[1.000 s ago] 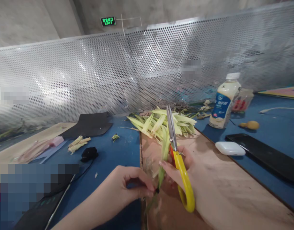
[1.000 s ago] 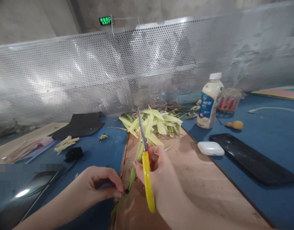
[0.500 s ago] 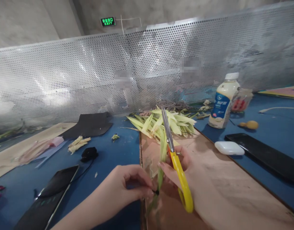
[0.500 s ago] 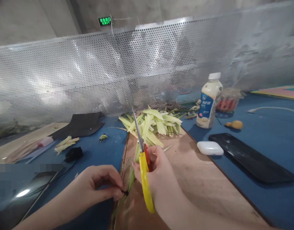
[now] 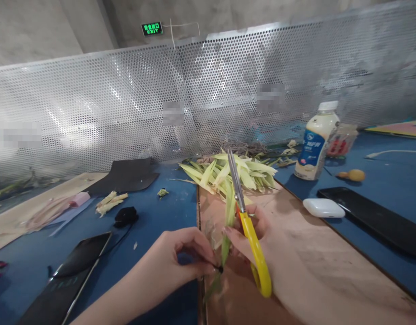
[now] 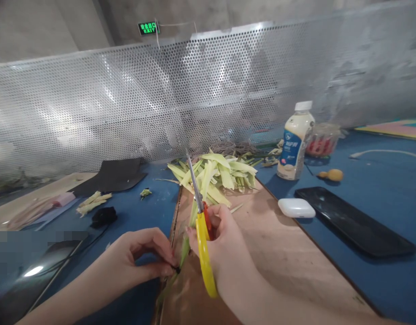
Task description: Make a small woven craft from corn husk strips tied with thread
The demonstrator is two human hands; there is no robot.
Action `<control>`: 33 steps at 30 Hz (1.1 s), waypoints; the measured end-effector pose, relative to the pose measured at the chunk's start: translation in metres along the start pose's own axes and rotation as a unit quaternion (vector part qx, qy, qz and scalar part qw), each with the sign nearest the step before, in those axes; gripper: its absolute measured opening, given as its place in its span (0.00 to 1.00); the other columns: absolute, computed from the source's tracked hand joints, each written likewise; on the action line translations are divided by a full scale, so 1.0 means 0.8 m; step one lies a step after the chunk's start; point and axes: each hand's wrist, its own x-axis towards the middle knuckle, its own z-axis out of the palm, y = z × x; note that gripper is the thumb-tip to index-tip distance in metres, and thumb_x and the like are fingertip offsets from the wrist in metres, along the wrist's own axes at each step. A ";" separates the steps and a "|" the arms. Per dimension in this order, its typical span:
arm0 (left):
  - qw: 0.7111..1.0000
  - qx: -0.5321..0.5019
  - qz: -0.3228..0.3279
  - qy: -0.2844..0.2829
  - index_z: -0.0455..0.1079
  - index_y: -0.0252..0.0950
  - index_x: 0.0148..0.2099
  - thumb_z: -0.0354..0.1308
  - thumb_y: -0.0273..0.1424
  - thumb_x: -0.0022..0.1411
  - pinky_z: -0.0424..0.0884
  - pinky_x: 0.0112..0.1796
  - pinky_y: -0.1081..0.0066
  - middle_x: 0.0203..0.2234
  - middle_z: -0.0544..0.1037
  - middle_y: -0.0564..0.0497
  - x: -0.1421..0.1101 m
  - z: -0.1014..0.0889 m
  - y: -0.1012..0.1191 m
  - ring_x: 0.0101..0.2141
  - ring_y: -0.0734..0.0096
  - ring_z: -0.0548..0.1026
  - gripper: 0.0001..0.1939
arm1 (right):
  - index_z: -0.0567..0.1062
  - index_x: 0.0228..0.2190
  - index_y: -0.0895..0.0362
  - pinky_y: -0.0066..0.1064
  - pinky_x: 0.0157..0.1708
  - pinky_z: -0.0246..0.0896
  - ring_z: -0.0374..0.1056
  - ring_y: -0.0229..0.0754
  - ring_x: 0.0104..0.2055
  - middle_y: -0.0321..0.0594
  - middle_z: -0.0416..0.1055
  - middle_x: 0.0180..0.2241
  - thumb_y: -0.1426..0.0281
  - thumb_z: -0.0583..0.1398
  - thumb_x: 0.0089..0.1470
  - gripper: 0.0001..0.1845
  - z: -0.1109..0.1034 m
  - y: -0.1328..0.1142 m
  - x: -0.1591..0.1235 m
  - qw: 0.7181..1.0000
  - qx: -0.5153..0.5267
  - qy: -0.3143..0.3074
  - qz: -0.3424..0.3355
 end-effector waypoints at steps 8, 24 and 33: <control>0.999 0.049 0.013 0.001 0.71 0.34 0.26 0.56 0.19 0.46 0.66 0.33 0.77 0.23 0.74 0.56 -0.002 0.002 0.004 0.28 0.76 0.72 0.06 | 0.57 0.27 0.52 0.19 0.13 0.56 0.64 0.32 0.16 0.24 0.64 0.18 0.74 0.62 0.38 0.18 0.001 -0.003 -0.001 1.000 0.004 -0.005 0.008; 0.993 0.097 0.047 -0.044 0.73 0.37 0.32 0.53 0.22 0.51 0.66 0.36 0.77 0.29 0.74 0.55 -0.006 -0.001 0.009 0.32 0.75 0.72 0.09 | 0.59 0.28 0.52 0.22 0.20 0.60 0.65 0.34 0.20 0.27 0.65 0.19 0.74 0.62 0.38 0.16 -0.003 -0.003 0.000 1.000 -0.015 -0.001 -0.006; 0.998 0.059 -0.005 -0.030 0.70 0.36 0.31 0.56 0.26 0.51 0.66 0.36 0.77 0.28 0.75 0.55 -0.003 -0.002 0.002 0.33 0.74 0.72 0.03 | 0.57 0.27 0.52 0.20 0.18 0.60 0.65 0.33 0.19 0.25 0.64 0.18 0.75 0.61 0.38 0.17 0.001 -0.006 -0.001 1.000 -0.017 0.003 0.002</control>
